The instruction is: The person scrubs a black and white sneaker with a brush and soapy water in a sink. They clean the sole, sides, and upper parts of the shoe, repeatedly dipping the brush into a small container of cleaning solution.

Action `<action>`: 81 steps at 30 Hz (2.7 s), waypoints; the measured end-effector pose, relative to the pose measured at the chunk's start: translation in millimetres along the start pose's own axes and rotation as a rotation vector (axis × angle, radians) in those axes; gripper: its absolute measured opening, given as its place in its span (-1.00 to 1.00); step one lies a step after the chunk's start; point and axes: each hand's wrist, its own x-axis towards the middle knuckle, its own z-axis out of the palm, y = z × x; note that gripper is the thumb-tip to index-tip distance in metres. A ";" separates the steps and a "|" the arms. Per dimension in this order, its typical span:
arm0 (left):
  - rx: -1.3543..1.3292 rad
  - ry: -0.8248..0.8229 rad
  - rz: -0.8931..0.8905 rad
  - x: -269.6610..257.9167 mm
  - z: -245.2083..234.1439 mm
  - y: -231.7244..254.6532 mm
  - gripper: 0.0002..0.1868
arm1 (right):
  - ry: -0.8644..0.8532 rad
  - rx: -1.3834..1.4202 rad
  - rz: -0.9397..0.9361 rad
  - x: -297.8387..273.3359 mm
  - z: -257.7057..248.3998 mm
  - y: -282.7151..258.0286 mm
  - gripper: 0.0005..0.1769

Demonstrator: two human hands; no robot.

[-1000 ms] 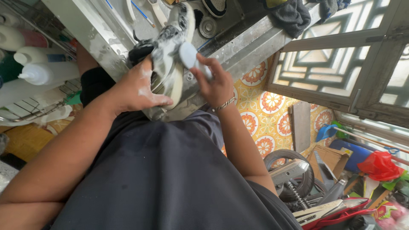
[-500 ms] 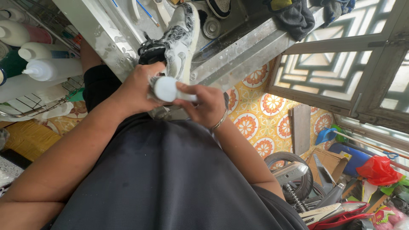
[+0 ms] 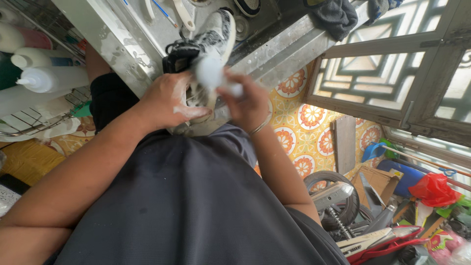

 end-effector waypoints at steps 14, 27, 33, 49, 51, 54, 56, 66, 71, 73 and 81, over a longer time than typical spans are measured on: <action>-0.007 0.057 0.072 -20.1 7.3 -8.3 0.08 | -0.162 -0.124 -0.095 -23.1 -19.8 -15.4 -0.64; 0.256 0.024 0.264 -19.1 1.5 6.5 -0.30 | 0.047 0.077 0.049 -44.6 -9.3 13.3 -0.70; 0.336 0.040 0.113 -10.6 4.2 14.0 -0.41 | 0.028 -0.024 0.062 -46.5 -5.7 2.5 -0.69; 0.030 0.413 0.333 -8.6 50.9 -4.2 -0.23 | 0.082 -0.227 -0.086 -46.3 -11.1 -37.4 -0.62; -0.393 0.319 0.169 -5.5 51.1 7.3 -0.40 | 0.127 -0.252 -0.026 -37.8 -15.3 -30.8 -0.62; -0.773 0.155 0.021 -3.9 37.6 30.0 -0.53 | 0.364 -0.138 0.035 -24.1 -22.2 -21.9 -0.70; -0.969 0.137 0.050 -6.8 28.0 42.5 -0.51 | 0.278 -0.193 -0.097 -34.3 -8.2 -28.4 -0.63; -1.707 0.229 0.102 -32.3 2.7 53.6 -0.57 | 0.288 0.082 -0.255 -22.3 23.8 -18.9 -0.60; -1.649 0.433 -0.144 -41.8 -14.0 52.0 -0.61 | 0.129 0.081 -0.144 1.5 27.4 -16.2 -0.64; -1.688 0.486 -0.124 -45.5 -13.7 51.4 -0.60 | 0.152 0.174 -0.080 6.2 37.2 -16.1 -0.65; -1.774 0.594 -0.079 -55.8 -25.6 42.9 -0.54 | 0.094 0.209 -0.166 20.6 57.6 -8.0 -0.77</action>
